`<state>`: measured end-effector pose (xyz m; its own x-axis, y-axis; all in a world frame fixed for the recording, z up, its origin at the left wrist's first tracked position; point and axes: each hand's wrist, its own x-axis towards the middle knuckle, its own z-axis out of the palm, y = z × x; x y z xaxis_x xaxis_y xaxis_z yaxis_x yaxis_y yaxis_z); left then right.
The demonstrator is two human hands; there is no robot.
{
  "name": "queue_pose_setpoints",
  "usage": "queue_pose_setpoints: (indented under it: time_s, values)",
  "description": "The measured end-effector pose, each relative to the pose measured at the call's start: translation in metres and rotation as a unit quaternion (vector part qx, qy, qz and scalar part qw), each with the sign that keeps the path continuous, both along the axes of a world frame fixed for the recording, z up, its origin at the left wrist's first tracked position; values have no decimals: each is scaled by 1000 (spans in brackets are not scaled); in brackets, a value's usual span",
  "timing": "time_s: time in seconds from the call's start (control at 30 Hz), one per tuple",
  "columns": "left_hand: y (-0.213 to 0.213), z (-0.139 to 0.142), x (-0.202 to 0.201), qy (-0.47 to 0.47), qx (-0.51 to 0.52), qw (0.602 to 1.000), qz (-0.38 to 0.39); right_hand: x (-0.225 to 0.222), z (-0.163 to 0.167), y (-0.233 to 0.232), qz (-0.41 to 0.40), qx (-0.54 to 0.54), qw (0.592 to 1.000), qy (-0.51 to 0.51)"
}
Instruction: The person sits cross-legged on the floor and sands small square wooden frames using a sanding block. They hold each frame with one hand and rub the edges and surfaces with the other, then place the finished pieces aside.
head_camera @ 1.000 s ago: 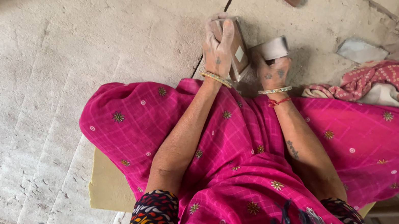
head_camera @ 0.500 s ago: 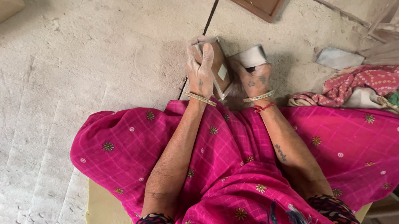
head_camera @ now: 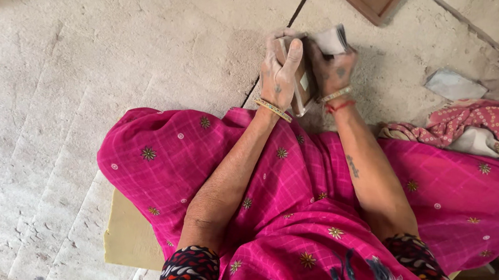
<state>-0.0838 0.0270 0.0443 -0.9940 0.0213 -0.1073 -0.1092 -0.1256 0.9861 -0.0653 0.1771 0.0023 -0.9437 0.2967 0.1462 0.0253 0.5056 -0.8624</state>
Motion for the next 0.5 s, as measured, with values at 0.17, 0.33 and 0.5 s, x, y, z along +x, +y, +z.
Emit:
queue_pose_setpoints:
  time_s: [0.17, 0.33, 0.5]
  values:
    - [-1, 1, -1, 25, -2, 1000, -2, 15, -5, 10, 100, 403, 910, -9]
    - [1, -2, 0, 2, -17, 1000, -9, 11, -7, 16, 137, 524, 841, 14]
    - [-2, -1, -2, -7, -5, 1000, -24, 4, -3, 16, 68, 424, 900, 77]
